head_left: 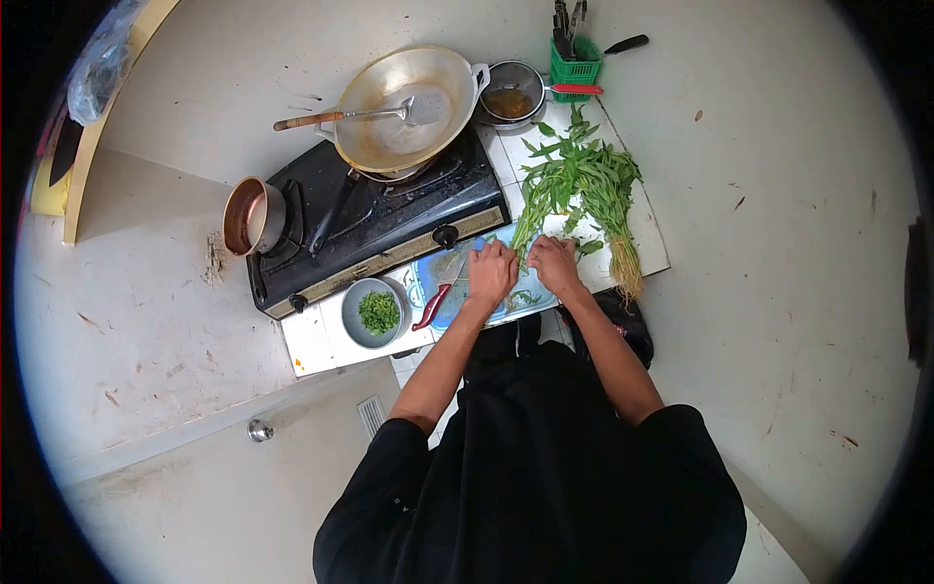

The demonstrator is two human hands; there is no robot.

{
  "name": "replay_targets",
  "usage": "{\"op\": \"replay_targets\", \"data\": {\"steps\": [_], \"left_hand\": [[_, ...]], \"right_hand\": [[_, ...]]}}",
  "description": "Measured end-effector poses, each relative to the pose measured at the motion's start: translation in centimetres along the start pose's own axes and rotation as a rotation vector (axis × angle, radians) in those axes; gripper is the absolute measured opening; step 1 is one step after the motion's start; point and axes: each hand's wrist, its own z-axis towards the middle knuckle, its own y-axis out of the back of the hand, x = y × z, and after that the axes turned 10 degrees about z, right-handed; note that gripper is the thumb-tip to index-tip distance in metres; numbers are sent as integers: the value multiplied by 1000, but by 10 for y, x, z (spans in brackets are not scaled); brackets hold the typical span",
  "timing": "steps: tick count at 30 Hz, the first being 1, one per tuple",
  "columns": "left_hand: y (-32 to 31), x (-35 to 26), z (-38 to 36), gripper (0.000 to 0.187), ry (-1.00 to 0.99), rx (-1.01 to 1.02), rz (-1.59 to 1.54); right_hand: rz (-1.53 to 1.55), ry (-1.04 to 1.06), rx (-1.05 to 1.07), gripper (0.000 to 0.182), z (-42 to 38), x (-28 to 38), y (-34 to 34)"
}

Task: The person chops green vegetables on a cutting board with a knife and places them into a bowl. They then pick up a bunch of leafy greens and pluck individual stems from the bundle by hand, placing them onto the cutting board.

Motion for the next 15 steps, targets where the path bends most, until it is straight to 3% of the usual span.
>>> {"op": "replay_targets", "data": {"steps": [8,10,12,15], "left_hand": [[-10,-20,3,14,120,-27,-54],[-18,-17,2,14,144,-4,-60],[-20,-3,3,15,285,-64,-69],[-14,11,6,17,211,27,-147]], "right_hand": [[-102,-77,-29,6,0,11,6],[-242,-121,46,6,0,12,5],[-213,-136,26,7,-7,9,8],[-207,-179,-41,7,-9,-8,15]]}}
